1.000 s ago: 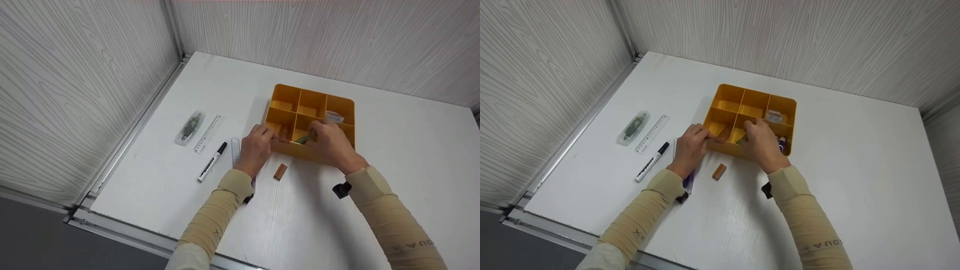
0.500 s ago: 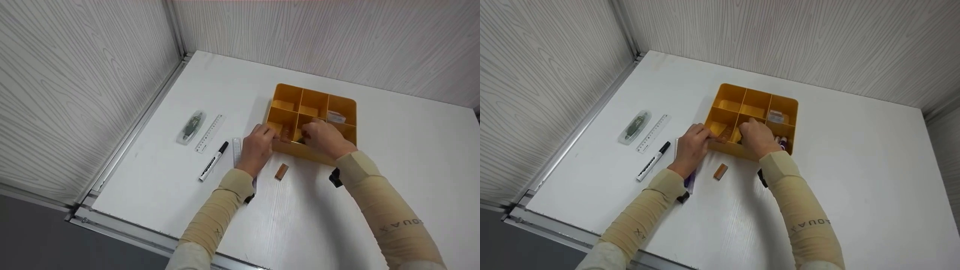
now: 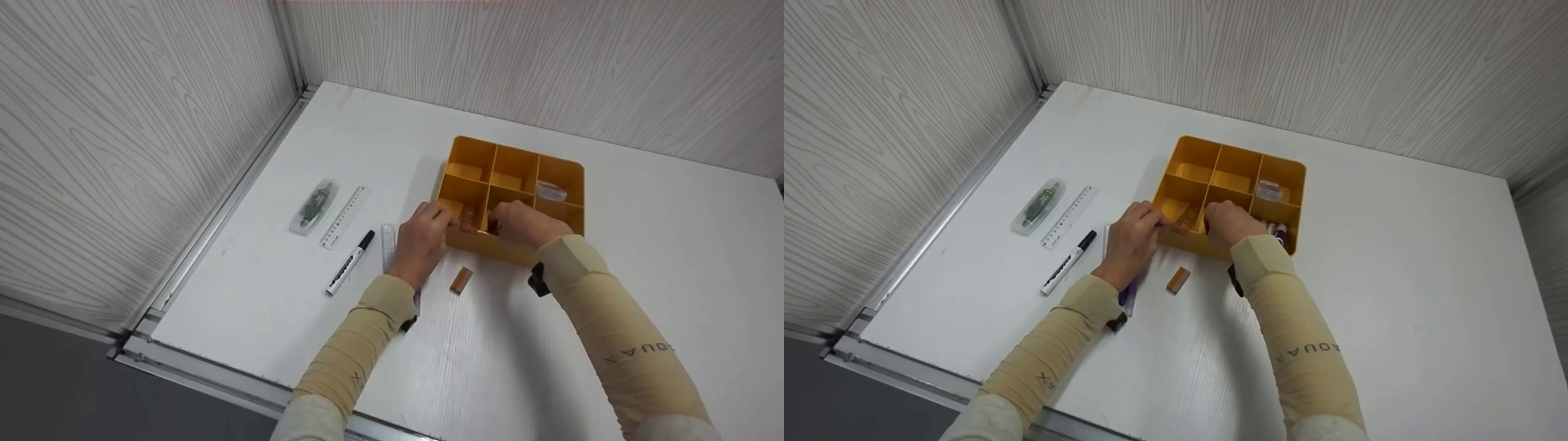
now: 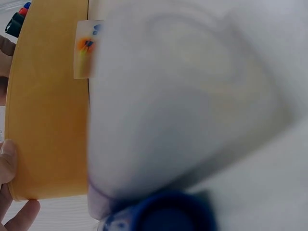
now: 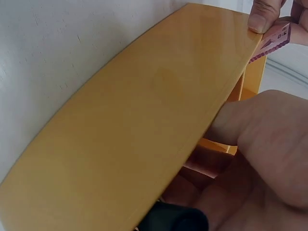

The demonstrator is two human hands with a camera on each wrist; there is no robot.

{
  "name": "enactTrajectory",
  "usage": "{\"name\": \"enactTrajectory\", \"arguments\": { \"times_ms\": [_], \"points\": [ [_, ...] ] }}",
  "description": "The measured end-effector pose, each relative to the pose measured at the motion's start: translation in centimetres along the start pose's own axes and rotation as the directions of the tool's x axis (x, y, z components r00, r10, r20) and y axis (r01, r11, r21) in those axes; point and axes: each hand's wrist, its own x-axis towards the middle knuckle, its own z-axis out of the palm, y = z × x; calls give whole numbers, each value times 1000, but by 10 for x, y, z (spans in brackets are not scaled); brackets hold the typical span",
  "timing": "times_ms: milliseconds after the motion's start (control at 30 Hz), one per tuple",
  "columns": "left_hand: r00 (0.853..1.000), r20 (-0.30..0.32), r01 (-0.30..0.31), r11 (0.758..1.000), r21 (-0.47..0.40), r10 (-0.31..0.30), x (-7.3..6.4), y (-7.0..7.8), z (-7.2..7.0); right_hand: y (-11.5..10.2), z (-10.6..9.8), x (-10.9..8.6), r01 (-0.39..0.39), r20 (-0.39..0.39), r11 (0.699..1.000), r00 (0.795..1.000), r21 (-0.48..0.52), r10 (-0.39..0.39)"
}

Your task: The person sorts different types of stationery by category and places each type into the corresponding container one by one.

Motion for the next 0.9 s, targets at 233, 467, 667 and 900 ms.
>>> {"name": "enactTrajectory", "arguments": {
  "times_ms": [233, 467, 667, 900],
  "points": [
    [999, -34, -15, 1000, 19, 16, 0, 0, 0, 5, 4, -1, 59, -53, 998, 997, 20, -58],
    [1000, -19, -15, 1000, 8, 15, -2, 0, 1, 8, 11, -6, 136, -167, 991, 977, 8, -133],
    [1000, -19, -13, 1000, 9, 14, -2, -1, 2, 2, 14, -16, 193, -379, 980, 911, 47, -161],
    [1000, -6, 1, 1000, -4, -1, -2, 0, 0, -12, 25, -45, 280, -662, 959, 713, -35, -232]
  ]
}}
